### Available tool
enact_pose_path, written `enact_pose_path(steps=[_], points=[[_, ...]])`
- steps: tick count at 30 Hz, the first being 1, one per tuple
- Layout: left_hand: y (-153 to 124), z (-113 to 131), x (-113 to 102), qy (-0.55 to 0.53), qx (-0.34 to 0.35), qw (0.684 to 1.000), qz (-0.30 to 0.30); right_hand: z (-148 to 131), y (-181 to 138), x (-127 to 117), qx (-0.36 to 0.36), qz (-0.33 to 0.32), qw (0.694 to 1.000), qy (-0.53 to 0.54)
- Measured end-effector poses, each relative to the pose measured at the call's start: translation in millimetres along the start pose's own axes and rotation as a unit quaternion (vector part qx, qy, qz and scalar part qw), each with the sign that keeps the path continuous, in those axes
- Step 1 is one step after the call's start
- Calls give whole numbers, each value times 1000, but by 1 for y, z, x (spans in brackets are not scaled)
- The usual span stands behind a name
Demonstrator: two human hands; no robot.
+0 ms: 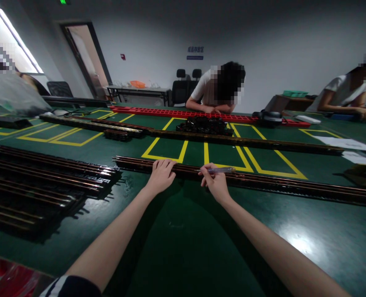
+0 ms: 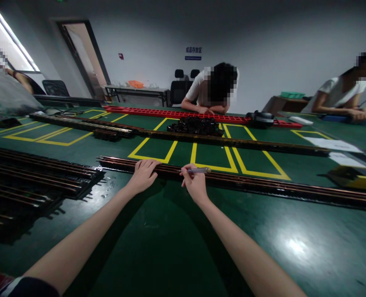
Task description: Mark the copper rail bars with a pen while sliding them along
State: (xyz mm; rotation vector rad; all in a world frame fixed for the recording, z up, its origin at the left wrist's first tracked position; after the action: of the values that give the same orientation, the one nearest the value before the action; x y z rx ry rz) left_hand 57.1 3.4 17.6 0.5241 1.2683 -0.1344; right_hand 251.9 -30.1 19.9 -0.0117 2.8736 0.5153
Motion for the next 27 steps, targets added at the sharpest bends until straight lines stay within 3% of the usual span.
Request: enact_pose_path(steps=[27], points=[[1,6,8,63,23,996,50,-3,-1,0,-15,6,1000,-18]])
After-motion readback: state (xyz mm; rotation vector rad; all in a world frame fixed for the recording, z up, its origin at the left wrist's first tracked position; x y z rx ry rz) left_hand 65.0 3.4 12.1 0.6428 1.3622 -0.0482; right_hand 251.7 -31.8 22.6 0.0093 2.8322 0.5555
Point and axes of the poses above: each hand's wrist, its own y-axis towards the middle knuckle, its own x-axis out of the palm, z = x × y, the point moved 3 cm from there along y, towards the middle knuckle, and after that the axes turned 4 degrees about -z, right-handed, at the moved point
